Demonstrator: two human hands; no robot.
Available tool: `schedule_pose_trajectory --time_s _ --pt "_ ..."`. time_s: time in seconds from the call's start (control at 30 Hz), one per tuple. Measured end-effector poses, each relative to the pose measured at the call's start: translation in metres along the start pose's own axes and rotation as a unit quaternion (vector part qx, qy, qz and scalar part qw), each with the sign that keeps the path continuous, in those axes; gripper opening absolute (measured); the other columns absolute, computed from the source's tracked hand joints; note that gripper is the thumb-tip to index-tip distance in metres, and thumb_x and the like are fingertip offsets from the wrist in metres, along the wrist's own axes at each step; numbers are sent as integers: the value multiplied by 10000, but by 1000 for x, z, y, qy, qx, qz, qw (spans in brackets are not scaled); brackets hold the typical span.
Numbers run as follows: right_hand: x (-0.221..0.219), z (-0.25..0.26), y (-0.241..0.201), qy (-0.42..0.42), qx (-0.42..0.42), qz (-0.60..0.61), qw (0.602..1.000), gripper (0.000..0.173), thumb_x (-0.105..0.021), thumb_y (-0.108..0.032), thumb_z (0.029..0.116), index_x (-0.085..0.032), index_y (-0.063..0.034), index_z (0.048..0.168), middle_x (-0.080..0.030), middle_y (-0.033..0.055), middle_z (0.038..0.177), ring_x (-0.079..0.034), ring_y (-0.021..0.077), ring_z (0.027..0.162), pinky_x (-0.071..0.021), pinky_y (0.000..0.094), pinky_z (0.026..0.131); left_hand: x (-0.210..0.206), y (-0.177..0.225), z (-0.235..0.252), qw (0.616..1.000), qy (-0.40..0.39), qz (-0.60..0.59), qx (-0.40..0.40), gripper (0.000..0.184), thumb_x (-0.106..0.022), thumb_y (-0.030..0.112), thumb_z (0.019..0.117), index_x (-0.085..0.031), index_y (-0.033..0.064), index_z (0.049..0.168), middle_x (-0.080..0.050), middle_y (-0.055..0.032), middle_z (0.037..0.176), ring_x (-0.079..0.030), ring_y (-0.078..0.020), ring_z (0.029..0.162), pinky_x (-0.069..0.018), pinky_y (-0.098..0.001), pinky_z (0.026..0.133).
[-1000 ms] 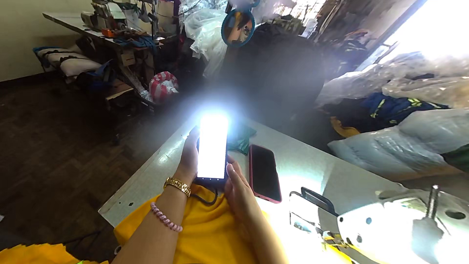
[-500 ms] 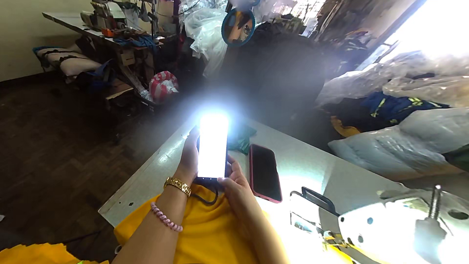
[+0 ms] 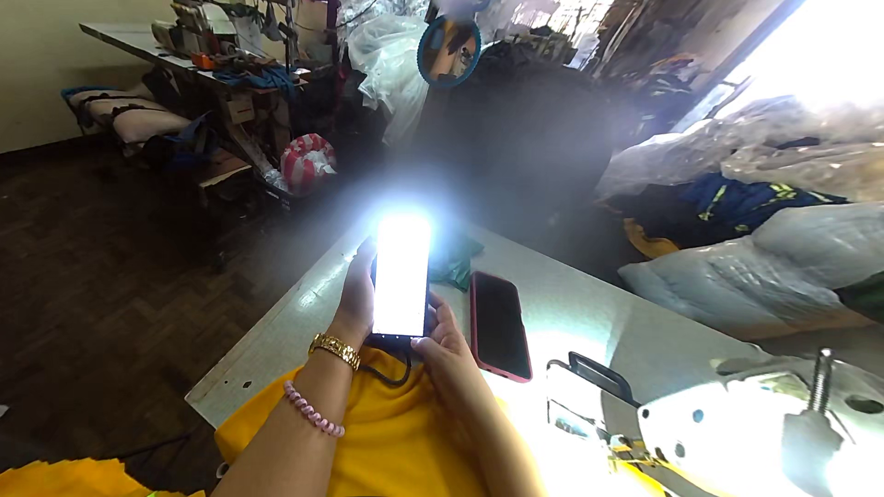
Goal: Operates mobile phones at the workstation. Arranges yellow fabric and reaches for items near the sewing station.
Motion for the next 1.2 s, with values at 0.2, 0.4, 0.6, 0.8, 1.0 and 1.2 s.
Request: schedule_pose_trajectory --time_s 0.2,0.4,0.6,0.8,1.0,1.2 --pt "0 0 0 0 -5 10 1000 767 -495 80 856 -253 -99 1561 -604 142 1353 -658 171 1164 -560 313 971 1 -1 1 1000 1 2 0 576 -308 637 1040 -569 283 1411 -643 0 1345 -625 -197 1187 -521 -491 947" --pt "0 0 1 -1 -2 4 1000 768 -505 67 854 -247 -93 1559 -601 142 1356 -654 166 1168 -561 317 967 0 1 0 1000 -1 -8 5 580 -315 636 1040 -582 258 1390 -650 0 1324 -628 -182 1174 -522 -474 952" --pt "0 0 1 -2 3 9 1000 772 -499 78 851 -252 -96 1561 -600 140 1360 -656 171 1167 -564 322 966 0 2 -1 1000 2 -7 5 574 -315 629 1043 -586 256 1383 -652 -4 1316 -630 -179 1165 -525 -470 945" --pt "0 1 1 0 -4 3 1000 764 -495 83 852 -258 -99 1556 -610 143 1339 -663 171 1151 -567 315 953 0 -1 1 1000 1 -10 11 572 -317 628 1041 -588 260 1385 -658 3 1311 -636 -178 1158 -528 -473 940" --pt "0 0 0 2 -4 3 1000 760 -503 74 862 -256 -102 1559 -608 135 1347 -660 159 1154 -565 307 956 1 -2 1 1000 -1 -13 9 571 -328 638 1035 -587 271 1388 -658 1 1310 -634 -182 1163 -525 -471 944" --pt "0 0 0 5 -1 6 1000 683 -500 32 919 -276 -103 1551 -615 133 1328 -669 166 1128 -573 317 937 0 -2 1 1000 -1 -23 11 534 -340 602 1045 -587 272 1384 -663 3 1293 -637 -173 1145 -527 -457 934"
Point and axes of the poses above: each hand's wrist, its own z-axis towards the middle knuckle, its own x-axis out of the back of the hand, y = z × x, the point moved 6 cm from there along z, towards the middle knuckle
